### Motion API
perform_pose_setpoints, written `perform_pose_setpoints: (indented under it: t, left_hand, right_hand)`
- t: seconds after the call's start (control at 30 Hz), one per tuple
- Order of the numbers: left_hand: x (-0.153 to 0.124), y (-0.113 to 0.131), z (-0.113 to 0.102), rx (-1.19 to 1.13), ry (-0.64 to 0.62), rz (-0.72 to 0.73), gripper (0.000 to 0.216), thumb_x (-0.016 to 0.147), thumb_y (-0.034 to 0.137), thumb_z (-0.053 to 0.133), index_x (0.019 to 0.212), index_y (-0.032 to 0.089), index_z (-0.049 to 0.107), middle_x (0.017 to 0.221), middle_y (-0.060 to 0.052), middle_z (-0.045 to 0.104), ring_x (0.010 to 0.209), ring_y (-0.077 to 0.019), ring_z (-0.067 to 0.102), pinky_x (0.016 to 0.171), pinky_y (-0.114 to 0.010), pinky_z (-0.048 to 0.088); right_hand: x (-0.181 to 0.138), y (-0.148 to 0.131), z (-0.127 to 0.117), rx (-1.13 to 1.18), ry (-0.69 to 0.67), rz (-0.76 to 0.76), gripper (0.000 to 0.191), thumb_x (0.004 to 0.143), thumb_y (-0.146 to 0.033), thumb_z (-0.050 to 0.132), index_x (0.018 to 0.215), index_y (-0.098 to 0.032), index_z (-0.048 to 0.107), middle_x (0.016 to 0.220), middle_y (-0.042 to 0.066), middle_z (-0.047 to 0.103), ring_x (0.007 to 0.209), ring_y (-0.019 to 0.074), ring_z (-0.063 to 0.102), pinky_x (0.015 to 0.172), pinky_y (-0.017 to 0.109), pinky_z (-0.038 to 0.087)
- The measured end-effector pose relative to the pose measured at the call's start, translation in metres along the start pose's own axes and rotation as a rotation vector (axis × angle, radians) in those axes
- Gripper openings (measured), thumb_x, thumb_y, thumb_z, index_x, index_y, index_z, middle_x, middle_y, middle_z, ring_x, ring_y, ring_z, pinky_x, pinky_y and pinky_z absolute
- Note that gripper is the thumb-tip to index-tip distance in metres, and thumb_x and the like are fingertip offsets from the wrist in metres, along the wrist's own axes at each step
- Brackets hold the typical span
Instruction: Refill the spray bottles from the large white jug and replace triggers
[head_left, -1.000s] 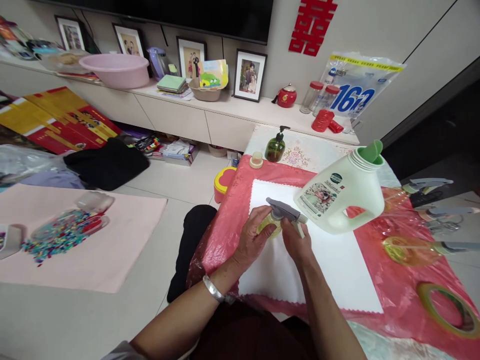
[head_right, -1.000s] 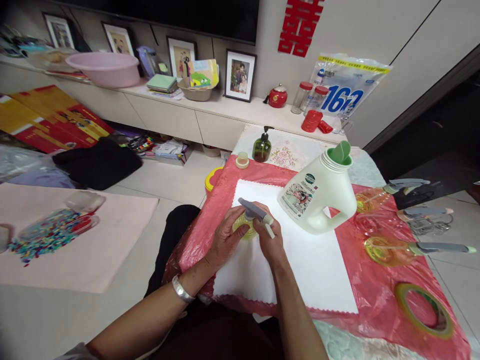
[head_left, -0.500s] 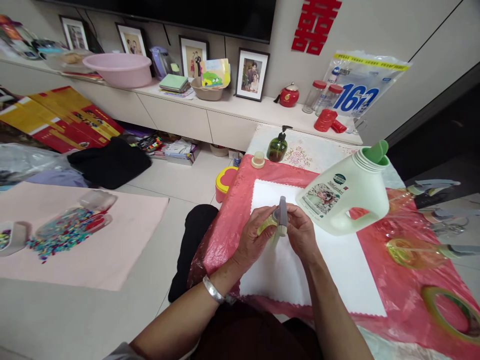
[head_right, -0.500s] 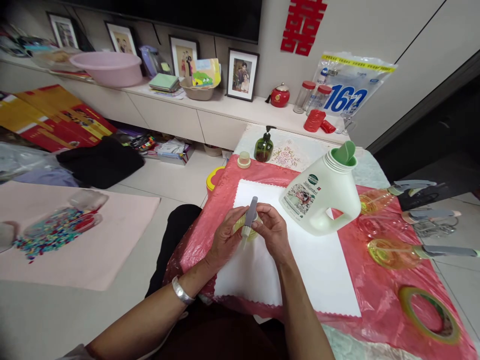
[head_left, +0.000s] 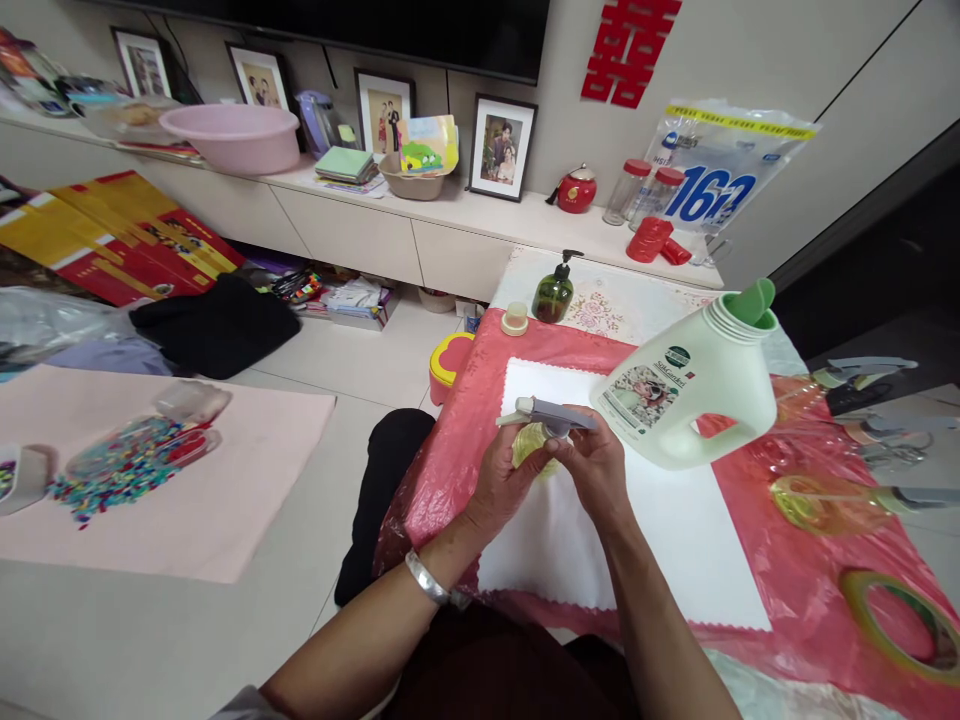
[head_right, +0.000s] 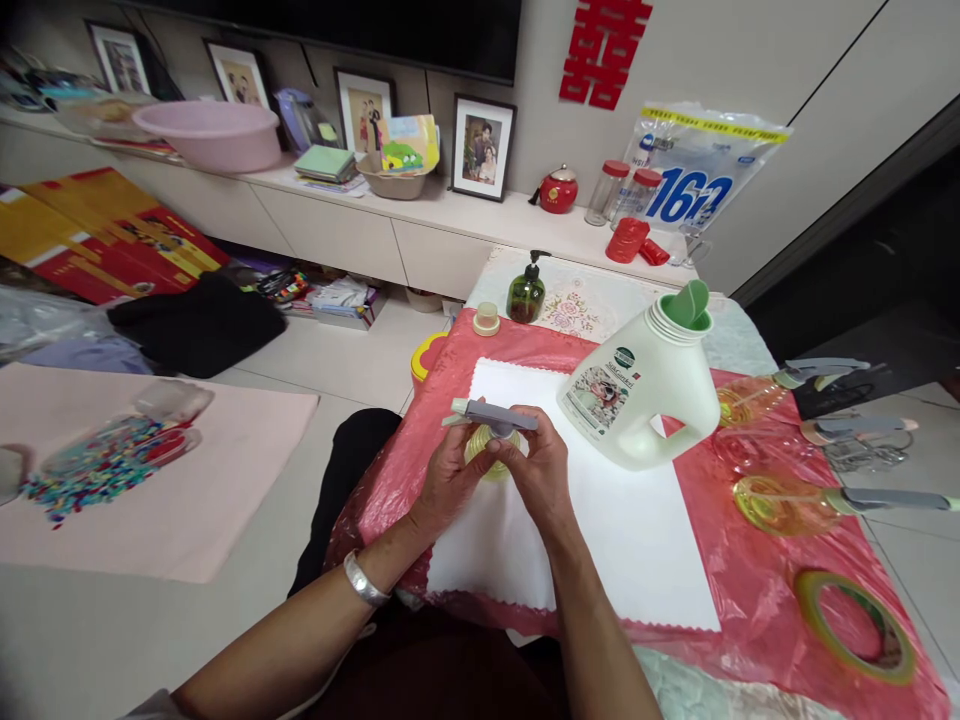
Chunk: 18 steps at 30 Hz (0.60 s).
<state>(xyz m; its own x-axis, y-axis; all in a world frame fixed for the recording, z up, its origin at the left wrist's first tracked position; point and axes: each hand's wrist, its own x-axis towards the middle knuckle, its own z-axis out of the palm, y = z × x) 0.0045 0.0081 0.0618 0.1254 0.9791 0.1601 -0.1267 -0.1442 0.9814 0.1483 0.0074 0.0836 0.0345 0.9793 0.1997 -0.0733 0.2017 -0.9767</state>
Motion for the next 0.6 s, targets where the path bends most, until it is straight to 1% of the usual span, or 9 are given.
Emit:
perform_pose_setpoints:
  t: [0.1, 0.2, 0.27, 0.33, 0.4, 0.47, 0.53, 0.6]
  left_hand:
    - [0.001, -0.002, 0.000, -0.035, -0.006, 0.026, 0.051, 0.091, 0.051, 0.071, 0.132, 0.022, 0.059, 0.137, -0.012, 0.067, 0.129, -0.0291, 0.062, 0.110, -0.046, 0.048]
    - [0.001, -0.004, 0.000, -0.045, -0.014, 0.022, 0.049, 0.092, 0.049, 0.071, 0.130, 0.022, 0.059, 0.132, -0.011, 0.070, 0.124, -0.0286, 0.065, 0.106, -0.045, 0.051]
    - [0.000, -0.003, 0.000, -0.045, -0.027, 0.019, 0.047, 0.092, 0.047, 0.071, 0.131, 0.022, 0.059, 0.130, -0.010, 0.070, 0.121, -0.0273, 0.066, 0.105, -0.043, 0.052]
    - [0.000, -0.002, 0.000, -0.046, -0.030, 0.025, 0.050, 0.093, 0.046, 0.071, 0.136, 0.024, 0.057, 0.130, -0.009, 0.070, 0.119, -0.0256, 0.067, 0.105, -0.042, 0.051]
    - [0.000, -0.001, 0.000, -0.050, -0.023, 0.035, 0.057, 0.093, 0.046, 0.070, 0.143, 0.026, 0.051, 0.132, -0.009, 0.069, 0.121, -0.0245, 0.066, 0.106, -0.041, 0.050]
    - [-0.001, 0.000, 0.000, -0.052, -0.015, 0.050, 0.061, 0.094, 0.047, 0.070, 0.146, 0.026, 0.048, 0.131, -0.009, 0.069, 0.122, -0.0240, 0.065, 0.108, -0.042, 0.049]
    - [-0.001, 0.000, 0.000, -0.050, -0.016, 0.058, 0.060, 0.094, 0.048, 0.070, 0.146, 0.027, 0.049, 0.130, -0.008, 0.069, 0.122, -0.0237, 0.066, 0.108, -0.042, 0.049]
    - [-0.001, 0.000, 0.000, -0.054, -0.022, 0.057, 0.060, 0.093, 0.047, 0.070, 0.146, 0.027, 0.049, 0.131, -0.008, 0.069, 0.121, -0.0238, 0.066, 0.107, -0.042, 0.050]
  right_hand:
    - [0.001, -0.006, -0.005, -0.018, -0.089, 0.011, 0.042, 0.090, -0.048, 0.077, 0.124, -0.024, 0.067, 0.125, 0.007, 0.058, 0.116, 0.0219, 0.058, 0.105, 0.039, 0.049]
    - [0.003, -0.011, -0.009, -0.029, -0.138, 0.024, 0.041, 0.094, -0.051, 0.071, 0.126, -0.024, 0.069, 0.130, 0.008, 0.057, 0.119, 0.0236, 0.057, 0.106, 0.041, 0.049]
    - [0.003, -0.012, -0.007, -0.042, -0.106, 0.015, 0.038, 0.092, -0.049, 0.074, 0.121, -0.024, 0.071, 0.128, 0.007, 0.058, 0.120, 0.0236, 0.057, 0.105, 0.039, 0.049]
    - [0.003, -0.011, -0.003, -0.061, -0.044, 0.000, 0.034, 0.087, -0.045, 0.080, 0.112, -0.023, 0.073, 0.124, 0.006, 0.059, 0.118, 0.0226, 0.057, 0.103, 0.036, 0.049]
    - [0.002, -0.011, 0.002, -0.084, 0.015, -0.006, 0.033, 0.082, -0.040, 0.084, 0.106, -0.021, 0.071, 0.117, 0.005, 0.061, 0.110, 0.0206, 0.059, 0.097, 0.033, 0.051]
    - [0.000, -0.012, 0.006, -0.106, 0.048, -0.004, 0.032, 0.082, -0.038, 0.084, 0.103, -0.020, 0.067, 0.106, 0.004, 0.063, 0.097, 0.0181, 0.061, 0.089, 0.031, 0.053]
    - [-0.001, -0.016, 0.007, -0.131, 0.039, -0.005, 0.032, 0.084, -0.038, 0.083, 0.104, -0.020, 0.066, 0.102, 0.003, 0.063, 0.093, 0.0174, 0.061, 0.087, 0.030, 0.053]
    - [-0.001, -0.022, 0.004, -0.154, -0.027, -0.011, 0.034, 0.087, -0.041, 0.080, 0.114, -0.022, 0.069, 0.113, 0.005, 0.063, 0.103, 0.0197, 0.061, 0.093, 0.032, 0.052]
